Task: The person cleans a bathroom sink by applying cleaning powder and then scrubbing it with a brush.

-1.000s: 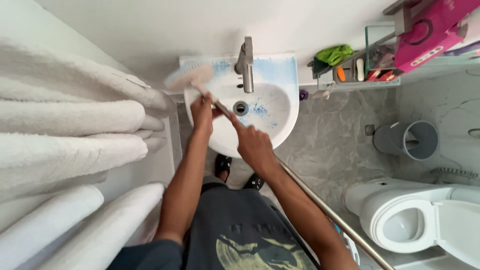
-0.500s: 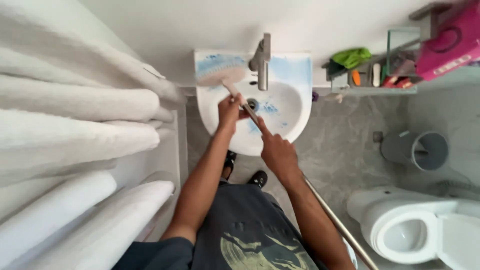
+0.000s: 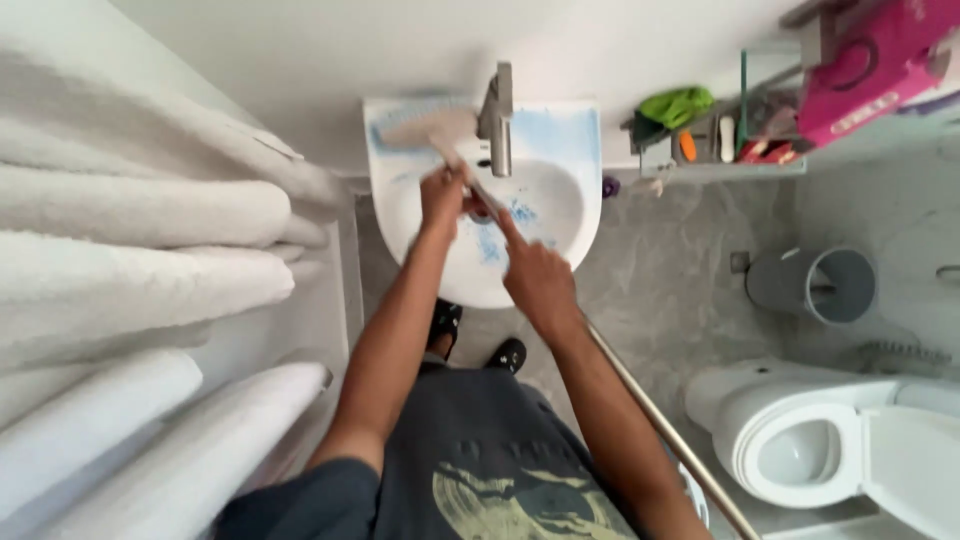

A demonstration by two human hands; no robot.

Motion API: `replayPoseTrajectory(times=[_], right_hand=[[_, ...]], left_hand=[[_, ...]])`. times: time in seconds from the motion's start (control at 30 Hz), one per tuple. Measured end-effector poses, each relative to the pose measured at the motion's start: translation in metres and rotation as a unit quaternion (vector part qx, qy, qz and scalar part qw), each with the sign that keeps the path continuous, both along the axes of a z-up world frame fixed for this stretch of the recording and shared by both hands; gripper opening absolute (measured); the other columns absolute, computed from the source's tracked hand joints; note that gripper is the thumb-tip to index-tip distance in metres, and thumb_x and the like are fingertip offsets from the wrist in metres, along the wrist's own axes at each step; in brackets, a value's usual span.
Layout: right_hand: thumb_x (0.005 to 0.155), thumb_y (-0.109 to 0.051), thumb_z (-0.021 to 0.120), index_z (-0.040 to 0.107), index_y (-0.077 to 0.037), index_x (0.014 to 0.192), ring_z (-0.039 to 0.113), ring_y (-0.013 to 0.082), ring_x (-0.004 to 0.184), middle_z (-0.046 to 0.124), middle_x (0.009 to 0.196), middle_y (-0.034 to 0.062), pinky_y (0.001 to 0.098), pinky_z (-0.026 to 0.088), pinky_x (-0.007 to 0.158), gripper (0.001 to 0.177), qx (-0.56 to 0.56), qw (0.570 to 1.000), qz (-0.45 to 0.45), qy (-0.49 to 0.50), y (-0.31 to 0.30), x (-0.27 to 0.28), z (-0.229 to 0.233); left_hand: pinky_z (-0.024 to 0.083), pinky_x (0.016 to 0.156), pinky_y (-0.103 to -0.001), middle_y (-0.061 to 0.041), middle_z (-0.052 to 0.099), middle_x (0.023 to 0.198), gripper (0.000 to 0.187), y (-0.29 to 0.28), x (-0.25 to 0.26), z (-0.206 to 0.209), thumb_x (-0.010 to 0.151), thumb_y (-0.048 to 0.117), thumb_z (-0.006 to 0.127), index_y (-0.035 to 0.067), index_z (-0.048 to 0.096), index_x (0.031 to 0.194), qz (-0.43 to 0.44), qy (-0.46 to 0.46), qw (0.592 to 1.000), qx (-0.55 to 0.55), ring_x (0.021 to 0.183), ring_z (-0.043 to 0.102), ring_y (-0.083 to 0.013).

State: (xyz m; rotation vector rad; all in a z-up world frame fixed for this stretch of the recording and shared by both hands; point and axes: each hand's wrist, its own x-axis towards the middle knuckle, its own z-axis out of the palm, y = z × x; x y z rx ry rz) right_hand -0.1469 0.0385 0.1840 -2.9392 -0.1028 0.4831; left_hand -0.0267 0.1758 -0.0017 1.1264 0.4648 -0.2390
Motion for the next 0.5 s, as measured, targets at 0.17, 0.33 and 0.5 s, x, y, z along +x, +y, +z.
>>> replayPoseTrajectory(times=[0.17, 0.33, 0.5], right_hand=[[0.099, -0.013, 0.055, 0.025, -0.025, 0.165, 0.067, 0.0378, 0.059, 0.068, 0.073, 0.0196, 0.0528, 0.055, 0.053, 0.073, -0.004, 1.0, 0.006, -0.001, 0.001, -0.004, -0.004], [0.096, -0.012, 0.054, 0.023, -0.027, 0.166, 0.069, 0.0371, 0.06, 0.068, 0.077, 0.0207, 0.0521, 0.056, 0.054, 0.078, -0.026, 0.998, 0.023, 0.044, -0.007, -0.015, 0.014], [0.1, -0.017, 0.054, 0.026, -0.027, 0.164, 0.069, 0.0398, 0.063, 0.07, 0.075, 0.0205, 0.0554, 0.055, 0.058, 0.07, 0.022, 0.999, 0.004, 0.033, 0.01, 0.02, -0.002]], left_hand=[[0.067, 0.056, -0.041, -0.013, 0.066, 0.09, 0.028, 0.006, -0.003, 0.017, 0.104, 0.023, 0.06, -0.005, 0.064, 0.106, -0.014, 0.016, 1.0, -0.003, 0.07, 0.073, -0.0261], [0.07, 0.06, -0.042, -0.009, 0.069, 0.091, 0.02, 0.004, -0.036, 0.044, 0.099, 0.02, 0.058, 0.003, 0.064, 0.106, -0.001, 0.098, 0.992, -0.082, 0.07, 0.075, -0.0252], [0.071, 0.063, -0.039, -0.013, 0.07, 0.091, 0.025, 0.012, 0.007, 0.036, 0.102, 0.017, 0.06, -0.006, 0.065, 0.107, 0.009, 0.073, 0.997, 0.037, 0.074, 0.075, -0.025]])
